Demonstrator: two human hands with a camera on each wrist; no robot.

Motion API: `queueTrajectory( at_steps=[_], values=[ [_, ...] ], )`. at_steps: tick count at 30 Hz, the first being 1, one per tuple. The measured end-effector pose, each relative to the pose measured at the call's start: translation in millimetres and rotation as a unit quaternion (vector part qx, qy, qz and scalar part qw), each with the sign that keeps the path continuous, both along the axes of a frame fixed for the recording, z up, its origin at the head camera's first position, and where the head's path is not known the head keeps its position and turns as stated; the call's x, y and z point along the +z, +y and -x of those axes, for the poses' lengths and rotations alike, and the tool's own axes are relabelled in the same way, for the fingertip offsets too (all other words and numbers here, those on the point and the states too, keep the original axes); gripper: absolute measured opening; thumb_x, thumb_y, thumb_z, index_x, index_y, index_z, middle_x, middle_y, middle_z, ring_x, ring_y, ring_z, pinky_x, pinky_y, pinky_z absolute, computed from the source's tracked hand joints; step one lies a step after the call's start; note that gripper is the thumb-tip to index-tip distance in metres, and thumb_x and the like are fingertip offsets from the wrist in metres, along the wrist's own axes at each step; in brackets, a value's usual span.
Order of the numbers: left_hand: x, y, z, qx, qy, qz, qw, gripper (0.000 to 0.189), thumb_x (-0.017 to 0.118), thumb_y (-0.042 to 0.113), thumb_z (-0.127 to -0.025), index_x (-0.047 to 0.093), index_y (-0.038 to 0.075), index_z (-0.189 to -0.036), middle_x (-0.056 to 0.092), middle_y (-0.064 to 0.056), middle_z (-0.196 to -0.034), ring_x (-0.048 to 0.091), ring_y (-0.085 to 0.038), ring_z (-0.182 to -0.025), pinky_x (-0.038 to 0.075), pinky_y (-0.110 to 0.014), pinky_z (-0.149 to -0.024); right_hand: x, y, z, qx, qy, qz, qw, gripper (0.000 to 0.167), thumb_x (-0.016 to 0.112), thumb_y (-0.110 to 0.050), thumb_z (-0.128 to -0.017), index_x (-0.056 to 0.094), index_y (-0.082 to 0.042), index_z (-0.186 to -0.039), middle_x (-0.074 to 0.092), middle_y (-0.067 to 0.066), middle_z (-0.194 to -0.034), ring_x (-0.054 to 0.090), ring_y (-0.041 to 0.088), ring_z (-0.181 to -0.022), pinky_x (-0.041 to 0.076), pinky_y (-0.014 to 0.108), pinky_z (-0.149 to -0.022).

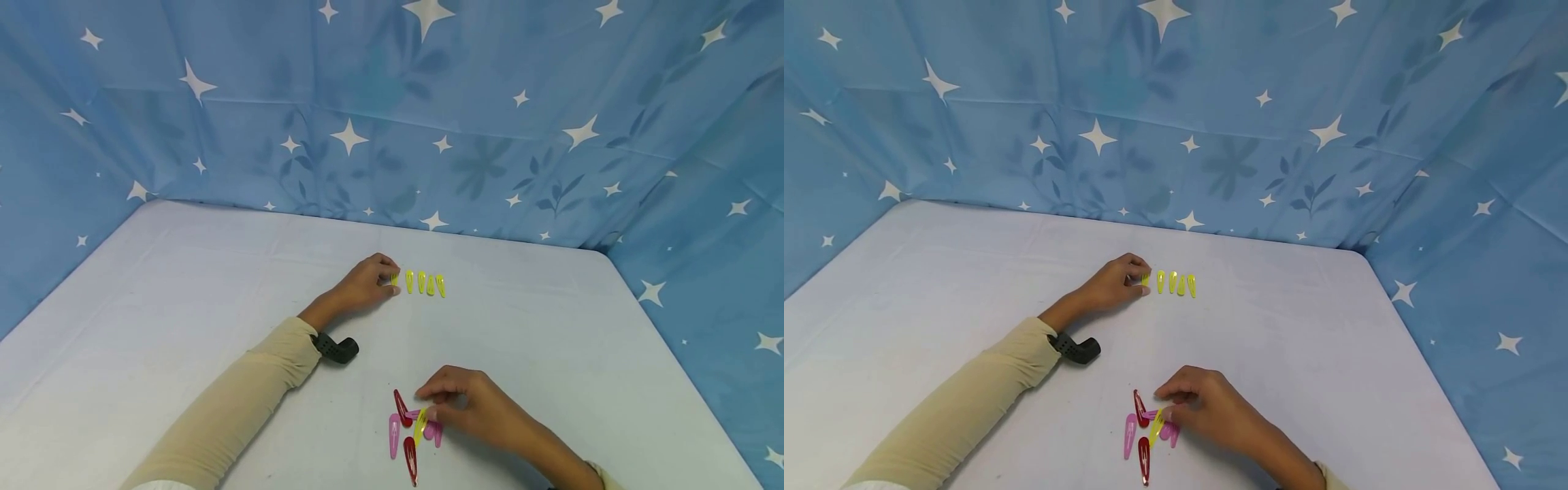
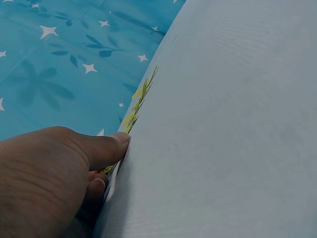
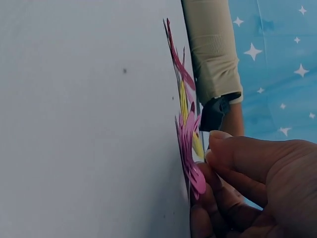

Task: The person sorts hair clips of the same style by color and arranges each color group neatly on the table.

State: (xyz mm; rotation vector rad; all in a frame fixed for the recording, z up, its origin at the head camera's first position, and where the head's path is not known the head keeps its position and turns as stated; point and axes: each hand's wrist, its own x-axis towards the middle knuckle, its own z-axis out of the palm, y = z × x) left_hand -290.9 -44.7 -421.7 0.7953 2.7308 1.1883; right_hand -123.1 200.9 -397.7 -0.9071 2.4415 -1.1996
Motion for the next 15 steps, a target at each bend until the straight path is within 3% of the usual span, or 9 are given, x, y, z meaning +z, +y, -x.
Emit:
queueTrajectory(
  at_steps=[15],
  values=[
    [-1.5, -0.7, 0.5, -0.003, 0.008, -0.002, 1.0, 0.046, 0.068, 0.016, -0.094, 0.059, -0.001, -0.135, 0.055, -0.014, -0.132, 0.058, -0.022, -0.102, 0.049, -0.035, -0.089, 0.0, -8.0, -6.6, -0.027, 0.004, -0.018, 0.9995, 0.024, 0.081, -0.021, -0.082, 0.072, -0.02, -0.104, 0.067, -0.009, -0.095, 0.058, 0.004, -0.082, 0.051, 0.02, -0.078]
  ],
)
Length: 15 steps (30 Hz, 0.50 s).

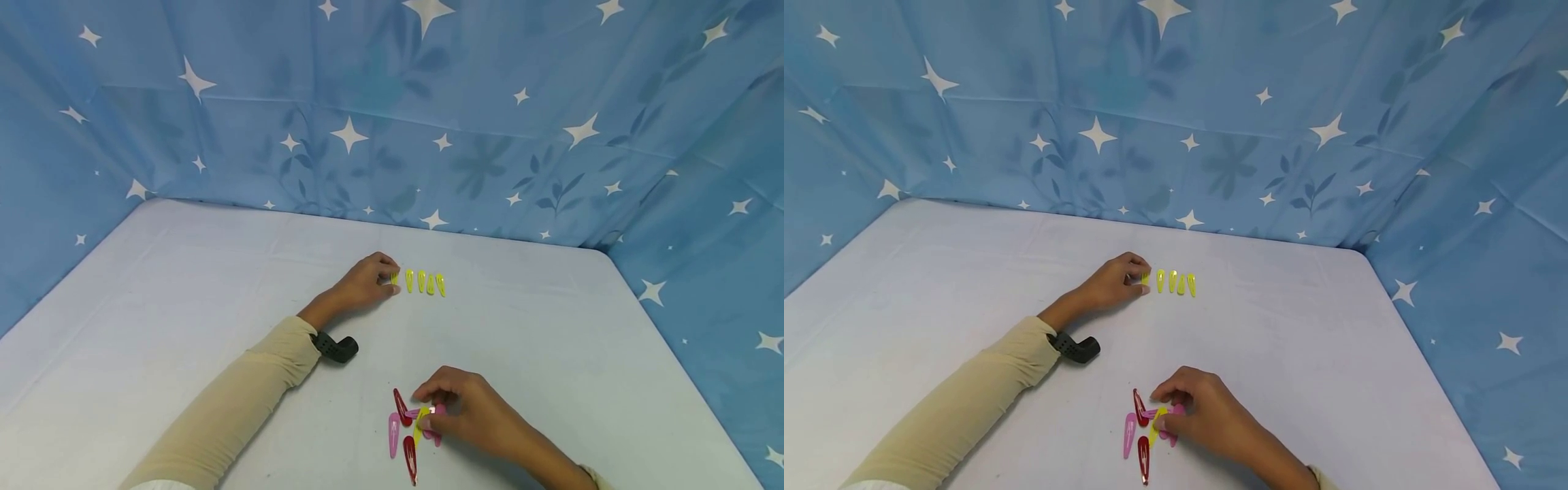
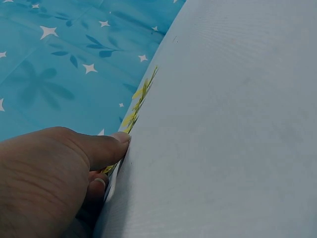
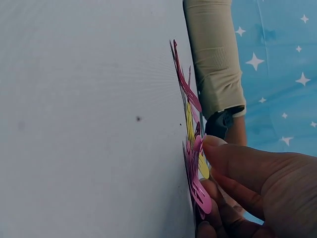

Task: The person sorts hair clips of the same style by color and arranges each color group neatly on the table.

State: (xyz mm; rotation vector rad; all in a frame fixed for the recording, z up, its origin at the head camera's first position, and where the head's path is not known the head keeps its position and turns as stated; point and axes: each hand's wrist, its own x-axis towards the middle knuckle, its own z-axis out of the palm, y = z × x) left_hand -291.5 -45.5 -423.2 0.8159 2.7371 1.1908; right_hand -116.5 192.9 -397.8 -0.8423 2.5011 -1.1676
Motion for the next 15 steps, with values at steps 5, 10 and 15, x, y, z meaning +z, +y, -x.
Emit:
queueTrajectory(
  at_steps=[5, 10, 15],
  values=[
    [1.0, 0.6, 1.3, -0.001, 0.011, 0.01, 0.9999, 0.045, 0.069, 0.016, -0.093, 0.059, -0.002, -0.134, 0.056, -0.015, -0.131, 0.059, -0.022, -0.103, 0.05, -0.035, -0.089, 2.7, -1.3, -0.6, -0.014, -0.013, -0.016, 0.9997, 0.026, 0.082, -0.027, -0.081, 0.072, -0.022, -0.104, 0.064, -0.01, -0.092, 0.056, 0.003, -0.082, 0.051, 0.02, -0.075],
    [1.4, 0.8, 1.1, 0.0, 0.014, 0.017, 0.9998, 0.045, 0.069, 0.016, -0.093, 0.06, -0.002, -0.134, 0.056, -0.016, -0.131, 0.06, -0.023, -0.104, 0.051, -0.036, -0.09, 2.1, -2.1, 0.1, -0.014, -0.017, -0.021, 0.9995, 0.023, 0.082, -0.022, -0.081, 0.072, -0.021, -0.102, 0.064, -0.011, -0.092, 0.056, 0.003, -0.08, 0.051, 0.019, -0.075],
    [0.1, 1.0, 1.2, -0.001, 0.015, 0.013, 0.9998, 0.045, 0.069, 0.016, -0.093, 0.06, -0.002, -0.133, 0.056, -0.016, -0.131, 0.06, -0.024, -0.104, 0.051, -0.036, -0.089, 1.5, -3.8, 0.8, -0.014, -0.02, -0.035, 0.9991, 0.024, 0.081, -0.014, -0.081, 0.072, -0.019, -0.102, 0.063, -0.012, -0.09, 0.056, 0.002, -0.08, 0.05, 0.019, -0.074]
  ],
)
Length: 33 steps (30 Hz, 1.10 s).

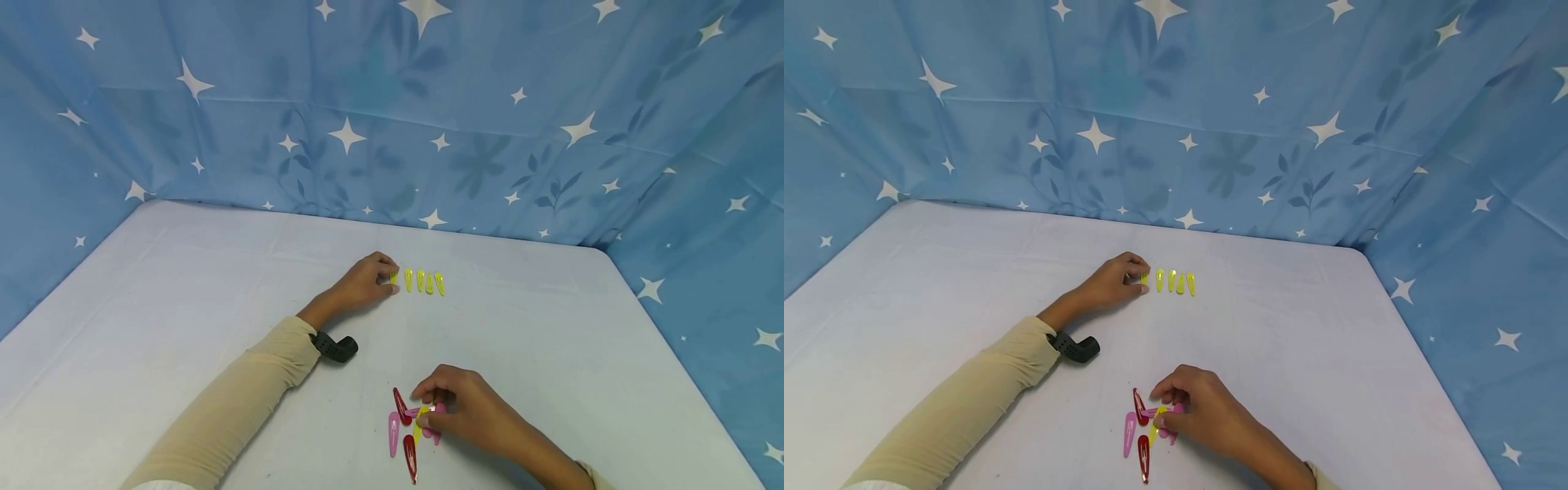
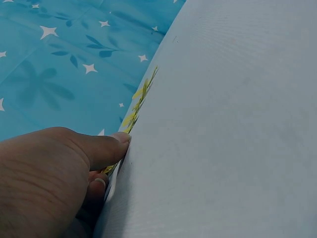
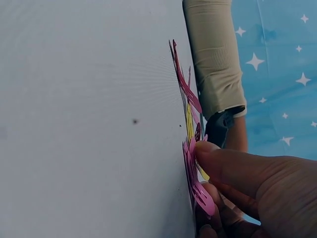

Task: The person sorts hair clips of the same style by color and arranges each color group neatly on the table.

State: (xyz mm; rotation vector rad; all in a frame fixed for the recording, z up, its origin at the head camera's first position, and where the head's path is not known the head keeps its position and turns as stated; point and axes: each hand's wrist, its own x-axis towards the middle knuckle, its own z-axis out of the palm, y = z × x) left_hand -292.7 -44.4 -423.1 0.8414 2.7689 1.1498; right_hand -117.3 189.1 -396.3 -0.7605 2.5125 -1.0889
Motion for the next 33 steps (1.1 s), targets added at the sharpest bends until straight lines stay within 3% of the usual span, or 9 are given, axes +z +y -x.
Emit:
queueTrajectory(
  at_steps=[11, 18, 24, 33],
  values=[
    [0.0, -0.7, -0.2, -0.001, 0.0, -0.001, 1.0, 0.046, 0.069, 0.015, -0.093, 0.059, -0.002, -0.134, 0.055, -0.016, -0.131, 0.059, -0.023, -0.103, 0.051, -0.035, -0.088, 0.8, -1.9, -0.7, 0.02, 0.034, 0.016, 0.9991, 0.022, 0.078, -0.004, -0.081, 0.074, -0.017, -0.098, 0.064, -0.01, -0.087, 0.055, 0.0, -0.079, 0.05, 0.019, -0.072],
    [-1.3, 0.1, 0.8, 0.001, -0.011, -0.004, 0.9999, 0.046, 0.068, 0.015, -0.094, 0.058, -0.002, -0.136, 0.054, -0.015, -0.132, 0.059, -0.023, -0.105, 0.05, -0.036, -0.09, 2.1, -0.8, -0.5, 0.015, -0.004, 0.004, 0.9999, 0.016, 0.075, -0.009, -0.086, 0.075, -0.022, -0.094, 0.063, -0.011, -0.086, 0.053, 0.001, -0.08, 0.049, 0.018, -0.071],
    [-1.3, 0.4, 0.3, 0.003, -0.01, -0.003, 0.9999, 0.046, 0.068, 0.016, -0.094, 0.058, -0.001, -0.135, 0.054, -0.015, -0.132, 0.059, -0.023, -0.104, 0.05, -0.036, -0.09, 3.7, 0.6, 0.2, 0.024, -0.006, -0.011, 0.9996, 0.012, 0.072, -0.015, -0.09, 0.077, -0.026, -0.094, 0.063, -0.014, -0.089, 0.053, 0.001, -0.083, 0.049, 0.018, -0.074],
    [-0.4, 0.1, -0.6, 0.003, -0.01, -0.006, 0.9999, 0.046, 0.069, 0.016, -0.093, 0.059, -0.001, -0.135, 0.055, -0.015, -0.131, 0.058, -0.023, -0.103, 0.05, -0.035, -0.089, 4.5, 3.2, 2.1, 0.024, -0.024, 0.017, 0.9993, 0.014, 0.069, -0.013, -0.093, 0.075, -0.024, -0.098, 0.069, -0.01, -0.094, 0.058, 0.002, -0.08, 0.052, 0.02, -0.072]
  ],
)
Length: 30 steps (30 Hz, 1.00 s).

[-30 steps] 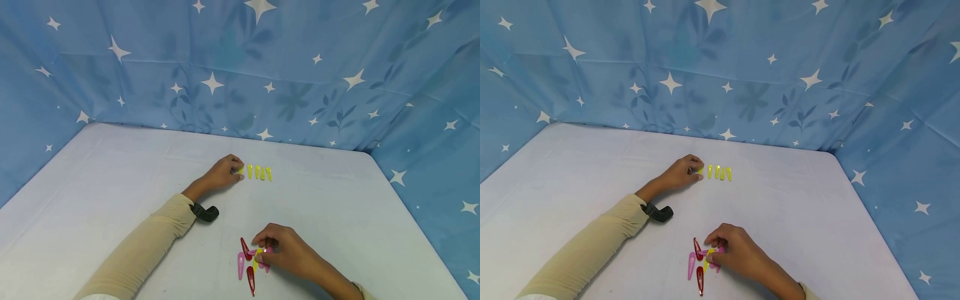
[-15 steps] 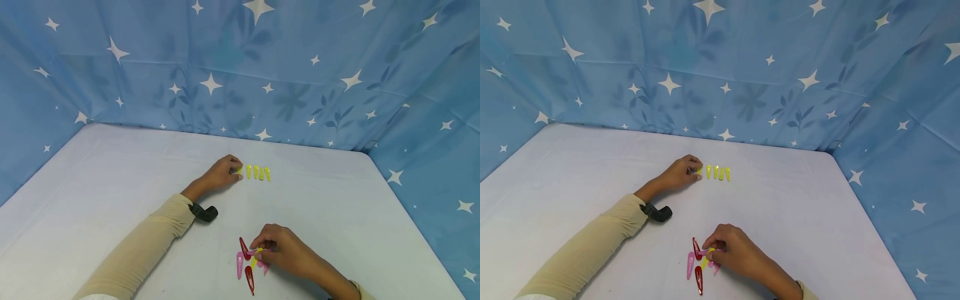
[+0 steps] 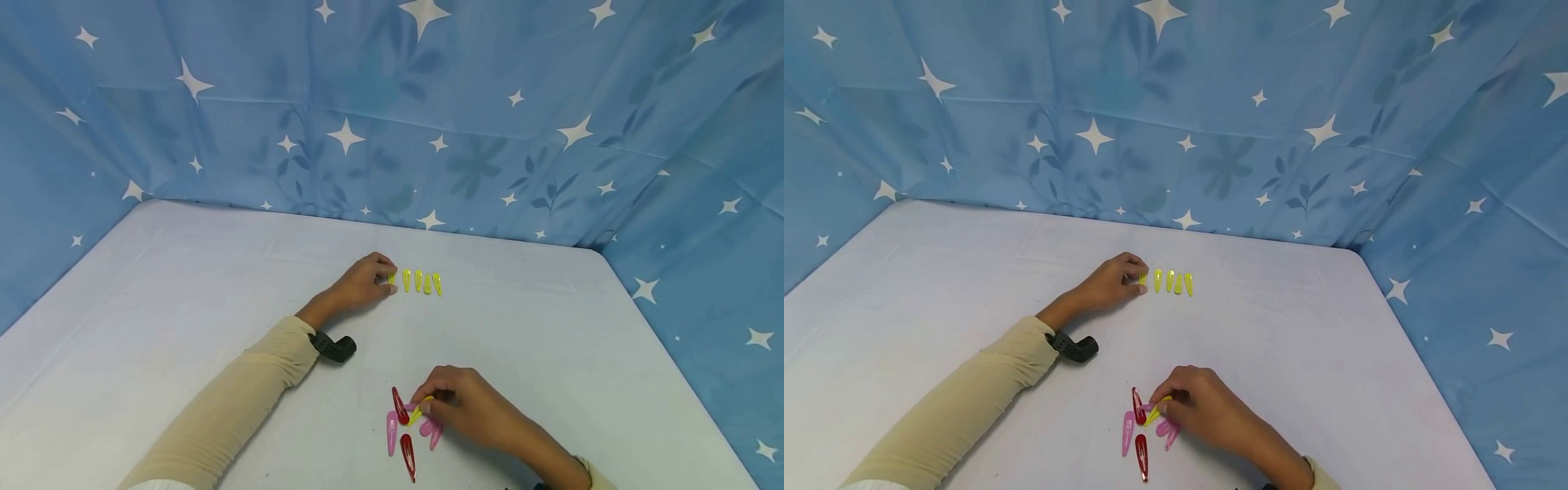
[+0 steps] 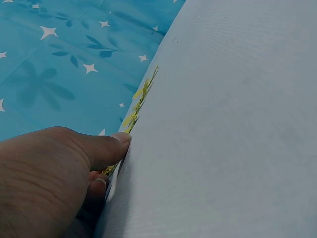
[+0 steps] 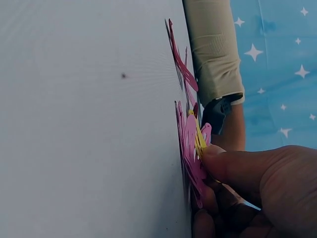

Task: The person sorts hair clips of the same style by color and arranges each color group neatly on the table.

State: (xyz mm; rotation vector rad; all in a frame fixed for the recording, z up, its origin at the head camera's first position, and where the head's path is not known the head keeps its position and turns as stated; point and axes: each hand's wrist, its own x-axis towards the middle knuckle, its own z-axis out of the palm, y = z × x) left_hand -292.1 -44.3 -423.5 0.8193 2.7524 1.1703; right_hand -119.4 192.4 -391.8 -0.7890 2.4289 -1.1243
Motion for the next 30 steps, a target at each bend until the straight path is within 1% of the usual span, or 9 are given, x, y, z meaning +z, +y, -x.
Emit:
queueTrajectory(
  at_steps=[3, 9, 13, 19, 26, 30],
  values=[
    [0.2, 0.0, -0.3, 0.0, -0.002, -0.002, 1.0, 0.045, 0.069, 0.015, -0.093, 0.059, -0.001, -0.134, 0.055, -0.015, -0.131, 0.058, -0.022, -0.102, 0.05, -0.035, -0.089, 0.0, 0.5, 0.7, -0.004, -0.006, 0.003, 1.0, 0.014, 0.068, -0.012, -0.093, 0.075, -0.022, -0.098, 0.07, -0.009, -0.094, 0.059, 0.002, -0.079, 0.052, 0.02, -0.072],
    [1.6, -0.2, -2.0, 0.0, -0.005, -0.004, 1.0, 0.045, 0.069, 0.015, -0.093, 0.059, -0.001, -0.135, 0.055, -0.015, -0.131, 0.059, -0.022, -0.103, 0.05, -0.035, -0.09, -0.4, 1.8, 2.4, -0.018, 0.003, -0.006, 0.9998, 0.012, 0.068, -0.011, -0.093, 0.075, -0.02, -0.098, 0.071, -0.009, -0.094, 0.059, 0.002, -0.08, 0.053, 0.02, -0.072],
    [1.7, -0.1, -1.9, -0.001, -0.004, -0.005, 1.0, 0.046, 0.069, 0.015, -0.093, 0.059, -0.001, -0.135, 0.055, -0.015, -0.131, 0.059, -0.023, -0.104, 0.05, -0.036, -0.09, -0.1, 2.5, 3.8, -0.019, 0.011, -0.008, 0.9997, 0.017, 0.067, -0.007, -0.093, 0.075, -0.019, -0.101, 0.071, -0.009, -0.096, 0.059, 0.003, -0.08, 0.053, 0.02, -0.07],
    [1.0, -0.4, -1.3, -0.006, 0.003, -0.003, 1.0, 0.046, 0.069, 0.015, -0.093, 0.059, -0.002, -0.135, 0.055, -0.016, -0.131, 0.059, -0.023, -0.103, 0.05, -0.036, -0.089, -0.2, 2.6, 6.1, -0.02, 0.028, -0.001, 0.9994, 0.021, 0.067, -0.003, -0.092, 0.075, -0.018, -0.105, 0.07, -0.008, -0.098, 0.059, 0.004, -0.084, 0.053, 0.019, -0.072],
    [1.5, -1.0, -1.2, -0.006, -0.002, -0.005, 1.0, 0.045, 0.068, 0.015, -0.094, 0.058, -0.002, -0.135, 0.055, -0.016, -0.131, 0.058, -0.023, -0.102, 0.05, -0.036, -0.089, -0.6, 2.5, 8.8, -0.049, 0.055, -0.005, 0.9973, 0.026, 0.066, 0.001, -0.091, 0.075, -0.017, -0.107, 0.066, -0.007, -0.093, 0.06, 0.004, -0.082, 0.054, 0.02, -0.078],
    [0.8, -1.2, -0.5, -0.006, -0.002, -0.004, 1.0, 0.045, 0.068, 0.015, -0.094, 0.058, -0.002, -0.135, 0.055, -0.016, -0.131, 0.058, -0.023, -0.102, 0.05, -0.036, -0.089, -0.5, 3.4, 10.7, -0.066, 0.072, -0.011, 0.9952, 0.024, 0.069, 0.0, -0.089, 0.075, -0.02, -0.102, 0.067, -0.01, -0.093, 0.06, 0.004, -0.083, 0.054, 0.02, -0.078]
  ],
)
